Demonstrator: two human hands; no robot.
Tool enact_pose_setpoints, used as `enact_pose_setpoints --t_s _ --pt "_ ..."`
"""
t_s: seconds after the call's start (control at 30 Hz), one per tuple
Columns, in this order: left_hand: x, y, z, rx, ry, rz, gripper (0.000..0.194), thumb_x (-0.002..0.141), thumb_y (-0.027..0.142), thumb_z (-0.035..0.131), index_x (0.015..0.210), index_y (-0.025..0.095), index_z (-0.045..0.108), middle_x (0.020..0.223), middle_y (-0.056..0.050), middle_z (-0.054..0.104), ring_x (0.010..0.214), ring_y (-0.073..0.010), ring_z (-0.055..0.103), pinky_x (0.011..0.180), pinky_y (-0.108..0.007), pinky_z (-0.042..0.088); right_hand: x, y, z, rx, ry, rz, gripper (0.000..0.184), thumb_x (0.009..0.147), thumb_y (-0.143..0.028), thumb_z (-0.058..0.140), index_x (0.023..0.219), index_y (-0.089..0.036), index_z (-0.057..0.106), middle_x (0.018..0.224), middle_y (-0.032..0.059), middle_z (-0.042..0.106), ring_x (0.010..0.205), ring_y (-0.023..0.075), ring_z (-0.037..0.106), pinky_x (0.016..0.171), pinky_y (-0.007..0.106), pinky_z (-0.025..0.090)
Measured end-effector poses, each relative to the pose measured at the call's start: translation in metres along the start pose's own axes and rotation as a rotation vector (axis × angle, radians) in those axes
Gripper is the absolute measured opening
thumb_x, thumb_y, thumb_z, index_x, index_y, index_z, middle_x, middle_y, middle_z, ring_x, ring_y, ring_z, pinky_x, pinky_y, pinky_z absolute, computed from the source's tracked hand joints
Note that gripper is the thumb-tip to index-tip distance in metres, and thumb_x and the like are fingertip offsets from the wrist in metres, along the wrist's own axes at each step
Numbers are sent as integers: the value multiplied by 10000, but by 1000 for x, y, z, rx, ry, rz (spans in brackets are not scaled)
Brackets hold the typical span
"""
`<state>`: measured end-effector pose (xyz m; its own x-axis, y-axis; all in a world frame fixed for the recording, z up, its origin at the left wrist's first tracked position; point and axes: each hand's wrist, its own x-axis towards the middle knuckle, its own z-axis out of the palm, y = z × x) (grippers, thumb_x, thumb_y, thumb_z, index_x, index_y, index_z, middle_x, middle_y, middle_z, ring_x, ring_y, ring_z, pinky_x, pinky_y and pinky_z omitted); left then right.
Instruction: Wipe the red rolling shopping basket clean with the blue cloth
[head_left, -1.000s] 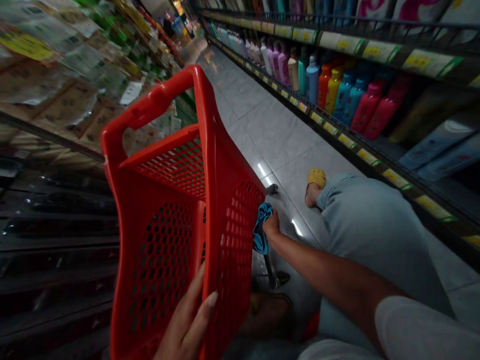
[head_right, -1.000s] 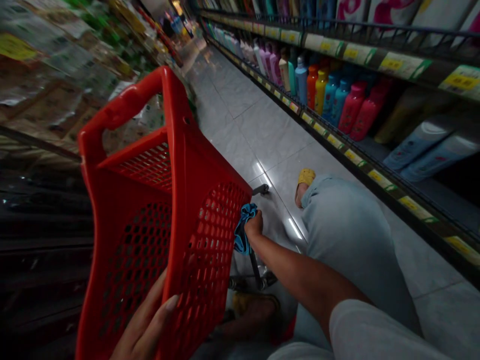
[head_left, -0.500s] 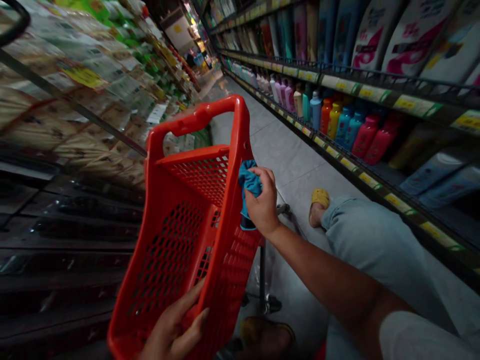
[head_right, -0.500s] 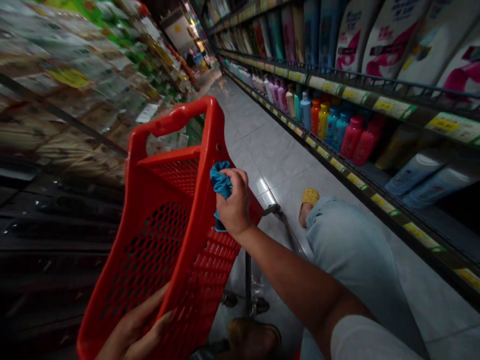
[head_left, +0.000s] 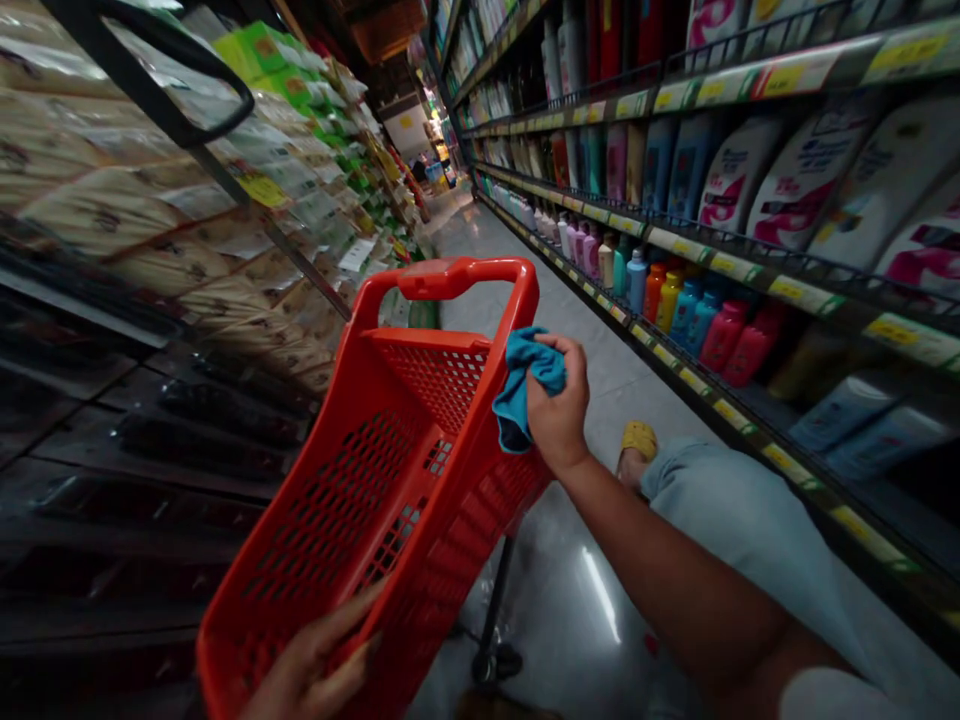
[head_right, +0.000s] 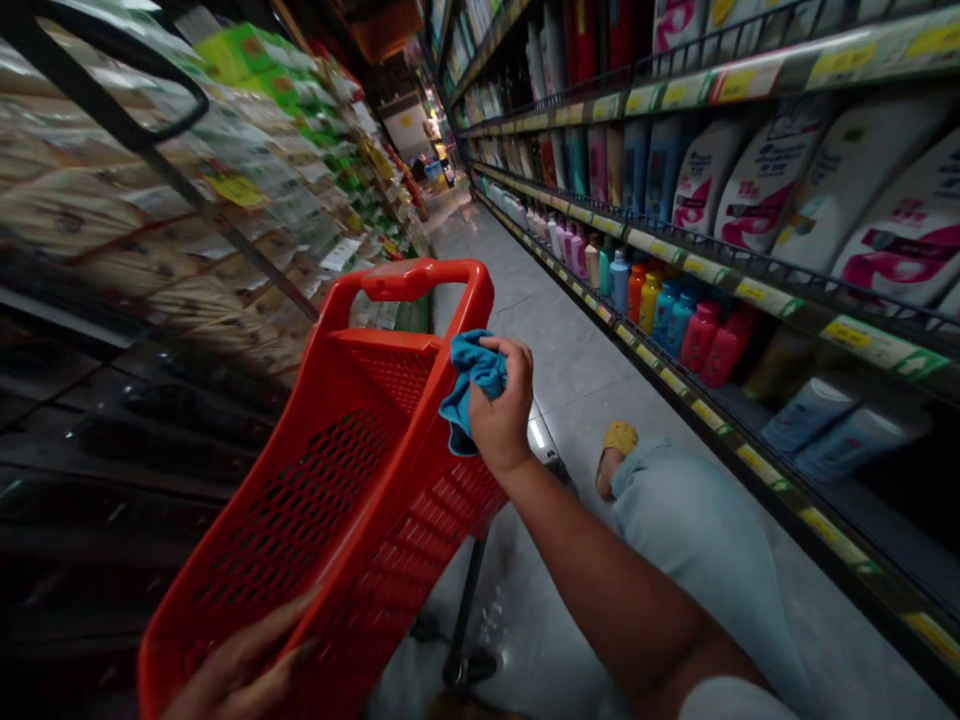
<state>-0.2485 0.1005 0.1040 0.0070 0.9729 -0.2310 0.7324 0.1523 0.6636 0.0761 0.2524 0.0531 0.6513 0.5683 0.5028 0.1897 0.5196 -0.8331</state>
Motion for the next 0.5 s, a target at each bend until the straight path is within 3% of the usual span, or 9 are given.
enact_pose_setpoints --t_s 0.07,0.17,0.2,0.23,0.33,0.43,0.5 --pt "-2 8 -2 -23 4 -16 568 616 699 781 1018 299 821 1105 -51 795 1058 -338 750 956 -434 571 1 3 5 -25 3 -13 337 816 -199 533 1150 -243 560 1195 94 626 1195 228 590 1093 417 444" --pt "-2 13 -4 -53 37 -32 559 582 718 799 939 289 830 1034 -49 809 1027 -352 755 923 -452 591 -46 42 -10 -156 -5 259 311 806 -249 501 1112 -229 551 1140 95 648 1132 228 617 1035 402 481" --pt "-1 12 -5 -62 41 -35 557 565 719 808 918 289 831 1010 -51 812 1016 -354 757 916 -451 594 -68 58 -19 -224 -7 410 260 797 -266 484 1046 -238 552 1038 64 663 1052 222 636 981 385 507" --pt "0 10 -7 -71 40 -37 552 551 716 818 905 292 832 996 -52 813 1010 -355 759 912 -445 594 -88 71 -28 -249 -24 466 198 776 -270 481 959 -239 551 889 40 656 927 229 647 883 378 536" --pt "6 4 -12 -107 16 -35 525 519 689 848 874 303 835 987 -53 810 996 -349 765 904 -426 591 -114 82 -41 -278 -57 531 132 748 -286 491 865 -244 535 718 -4 606 745 217 619 730 339 533" --pt "8 1 -19 -145 -39 -28 493 543 682 842 880 322 834 1014 -52 801 998 -350 766 920 -449 577 -68 43 -29 -208 -29 366 261 795 -272 505 1045 -222 562 924 38 675 873 210 651 819 341 536" --pt "8 -1 -25 -161 -82 -23 482 582 691 817 910 339 829 1030 -48 795 1019 -352 760 940 -461 566 -9 3 -17 -154 -23 74 302 814 -227 528 1113 -222 569 1076 72 678 1004 215 651 923 363 520"
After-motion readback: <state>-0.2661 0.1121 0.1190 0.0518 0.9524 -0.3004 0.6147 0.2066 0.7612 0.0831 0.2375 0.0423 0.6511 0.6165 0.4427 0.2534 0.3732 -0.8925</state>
